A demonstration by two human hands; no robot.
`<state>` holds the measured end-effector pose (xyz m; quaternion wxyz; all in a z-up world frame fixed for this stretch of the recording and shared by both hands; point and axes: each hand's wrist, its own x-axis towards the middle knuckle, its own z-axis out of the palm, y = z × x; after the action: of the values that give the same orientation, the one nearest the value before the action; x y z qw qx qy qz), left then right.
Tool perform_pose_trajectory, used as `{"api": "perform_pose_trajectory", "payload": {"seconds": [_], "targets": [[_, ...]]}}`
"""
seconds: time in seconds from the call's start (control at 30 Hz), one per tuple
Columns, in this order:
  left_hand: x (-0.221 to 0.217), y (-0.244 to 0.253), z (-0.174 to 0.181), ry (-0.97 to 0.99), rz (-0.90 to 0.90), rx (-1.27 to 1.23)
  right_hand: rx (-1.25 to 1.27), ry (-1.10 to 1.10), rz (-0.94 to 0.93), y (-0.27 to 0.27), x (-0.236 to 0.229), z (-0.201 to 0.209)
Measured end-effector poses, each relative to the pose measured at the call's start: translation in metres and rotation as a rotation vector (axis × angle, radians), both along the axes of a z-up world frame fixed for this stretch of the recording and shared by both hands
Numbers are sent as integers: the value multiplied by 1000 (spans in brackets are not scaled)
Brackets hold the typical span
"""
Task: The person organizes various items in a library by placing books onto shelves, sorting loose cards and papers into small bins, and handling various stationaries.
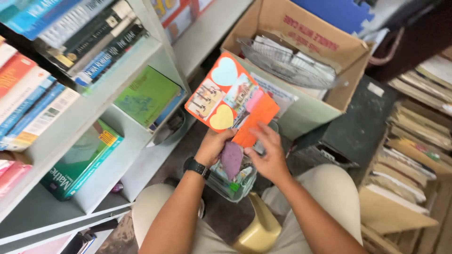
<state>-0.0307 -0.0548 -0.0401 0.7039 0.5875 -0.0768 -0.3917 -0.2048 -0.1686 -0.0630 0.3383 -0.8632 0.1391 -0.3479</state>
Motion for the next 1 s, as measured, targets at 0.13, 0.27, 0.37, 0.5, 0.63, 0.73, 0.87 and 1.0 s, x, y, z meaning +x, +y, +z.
{"api": "perform_pose_trajectory", "payload": {"seconds": [0.13, 0.27, 0.37, 0.5, 0.63, 0.73, 0.87, 1.0], "targets": [[18, 12, 26, 48, 35, 21, 538, -90, -253, -17, 8, -15], [22, 18, 24, -17, -81, 59, 584, 4, -290, -41, -2, 12], [19, 21, 22, -44, -160, 72, 667, 58, -154, -56, -8, 8], [14, 24, 45, -51, -202, 82, 712, 123, -82, -61, -17, 8], [6, 21, 48, -48, -217, 65, 710, 164, -104, -59, -24, 18], [3, 24, 60, -42, -190, 30, 729, 144, -133, -56, -22, 18], [4, 28, 62, -120, -234, 16, 795, 46, -220, -58, -22, 20], [6, 24, 47, -184, -211, 62, 835, 36, -214, -55, -22, 25]]}}
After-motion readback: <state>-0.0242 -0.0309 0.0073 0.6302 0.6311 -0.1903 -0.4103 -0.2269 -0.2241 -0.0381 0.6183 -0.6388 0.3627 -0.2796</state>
